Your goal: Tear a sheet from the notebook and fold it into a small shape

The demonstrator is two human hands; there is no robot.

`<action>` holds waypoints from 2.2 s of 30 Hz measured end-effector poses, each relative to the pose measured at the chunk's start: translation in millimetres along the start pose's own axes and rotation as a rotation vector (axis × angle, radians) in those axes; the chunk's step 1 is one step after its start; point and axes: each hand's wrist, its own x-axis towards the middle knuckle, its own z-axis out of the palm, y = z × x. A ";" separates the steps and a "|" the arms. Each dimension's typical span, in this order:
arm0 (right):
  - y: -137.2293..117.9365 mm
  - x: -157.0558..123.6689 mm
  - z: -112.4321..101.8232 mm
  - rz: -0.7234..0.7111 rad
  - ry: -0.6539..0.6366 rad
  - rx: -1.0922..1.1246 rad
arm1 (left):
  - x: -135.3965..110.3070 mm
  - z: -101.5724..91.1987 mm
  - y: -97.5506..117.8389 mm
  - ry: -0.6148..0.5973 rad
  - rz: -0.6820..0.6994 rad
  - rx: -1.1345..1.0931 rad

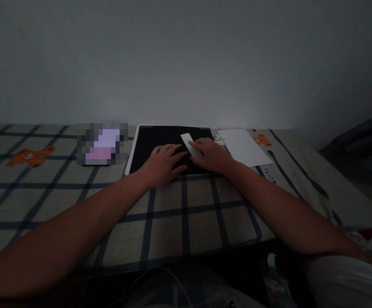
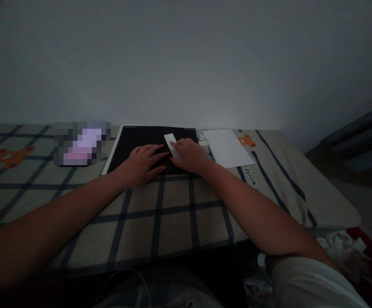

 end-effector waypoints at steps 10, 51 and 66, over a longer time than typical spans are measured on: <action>3.3 5.5 -6.7 0.050 0.078 0.122 | -0.6 -2.6 0.1 0.008 0.003 -0.030; 18.3 3.8 -6.4 -0.271 -0.065 0.249 | 6.2 -13.3 -7.4 0.069 0.060 -0.020; 14.9 5.7 -0.1 -0.130 0.023 0.149 | 4.5 -16.7 -3.8 0.046 -0.030 0.146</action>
